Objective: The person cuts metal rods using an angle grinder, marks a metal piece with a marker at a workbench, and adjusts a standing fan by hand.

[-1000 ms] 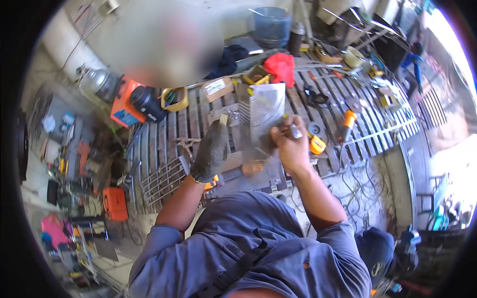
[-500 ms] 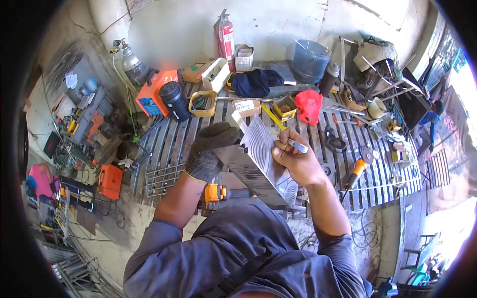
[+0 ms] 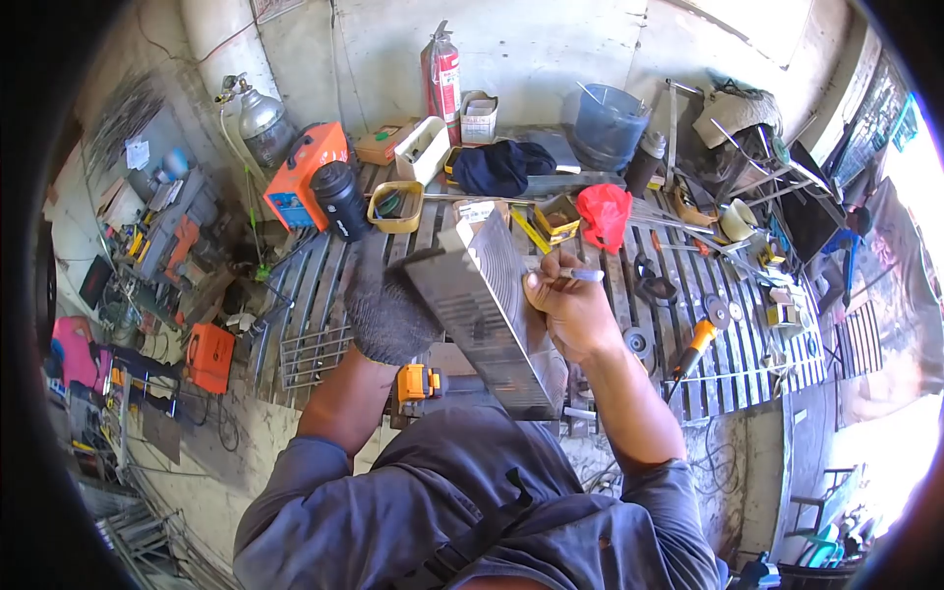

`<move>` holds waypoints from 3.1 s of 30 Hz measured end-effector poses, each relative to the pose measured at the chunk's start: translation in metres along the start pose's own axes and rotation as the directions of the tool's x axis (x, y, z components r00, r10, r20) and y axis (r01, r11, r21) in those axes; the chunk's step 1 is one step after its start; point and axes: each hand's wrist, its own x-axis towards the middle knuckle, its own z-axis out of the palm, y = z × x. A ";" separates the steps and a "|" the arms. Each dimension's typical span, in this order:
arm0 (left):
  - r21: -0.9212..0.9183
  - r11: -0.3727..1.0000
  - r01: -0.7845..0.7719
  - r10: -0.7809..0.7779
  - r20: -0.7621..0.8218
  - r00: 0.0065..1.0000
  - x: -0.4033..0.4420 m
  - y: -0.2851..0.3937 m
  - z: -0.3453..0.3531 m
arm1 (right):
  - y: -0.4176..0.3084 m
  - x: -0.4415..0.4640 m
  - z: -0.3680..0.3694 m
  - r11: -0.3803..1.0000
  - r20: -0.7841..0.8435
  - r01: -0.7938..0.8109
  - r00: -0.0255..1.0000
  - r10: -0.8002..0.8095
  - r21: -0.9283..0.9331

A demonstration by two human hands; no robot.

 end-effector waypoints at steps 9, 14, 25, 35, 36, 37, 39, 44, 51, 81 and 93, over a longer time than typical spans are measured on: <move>0.746 0.661 -0.083 0.215 -0.082 0.973 -0.001 -0.008 0.001 | 0.008 0.000 0.022 0.990 -0.080 0.142 0.986 -0.144 -0.021; 0.781 0.612 -0.125 0.252 -0.042 0.967 -0.001 -0.005 -0.002 | 0.007 -0.005 0.027 0.982 -0.074 0.168 0.982 -0.174 -0.082; 0.740 0.660 -0.129 0.254 -0.059 0.965 -0.002 0.002 0.009 | 0.013 -0.009 0.031 0.984 -0.087 0.175 0.980 -0.177 -0.030; 0.626 0.775 -0.091 0.199 -0.105 0.974 0.001 0.003 0.007 | 0.011 -0.001 0.011 0.683 0.019 0.316 0.914 -0.405 -0.659; 0.647 0.758 -0.083 0.201 -0.111 0.973 -0.001 0.006 0.005 | 0.001 0.001 0.014 0.777 0.046 0.401 0.899 -0.436 -0.486; 0.666 0.743 -0.074 0.200 -0.116 0.973 -0.001 0.007 0.002 | -0.017 -0.002 0.019 0.805 -0.007 0.373 0.906 -0.424 -0.460; 0.640 0.769 -0.002 0.147 -0.173 0.974 -0.004 0.010 0.001 | -0.046 -0.005 0.008 0.881 0.079 0.356 0.934 -0.349 -0.311; 0.641 0.767 -0.018 0.170 -0.177 0.969 -0.006 0.005 0.006 | -0.075 -0.022 0.014 0.857 0.253 0.418 0.902 -0.351 -0.300; 0.423 0.906 0.033 0.024 -0.127 0.992 -0.014 0.010 -0.011 | -0.066 -0.016 0.035 0.777 0.301 0.580 0.807 -0.508 -0.244; 0.528 0.848 0.050 -0.008 -0.082 0.997 -0.030 0.011 0.004 | -0.049 -0.013 0.073 0.736 0.366 0.659 0.730 -0.577 -0.154; 0.394 0.919 0.014 0.005 -0.046 0.999 -0.032 0.007 0.004 | -0.050 -0.012 0.074 0.702 0.375 0.693 0.702 -0.606 -0.164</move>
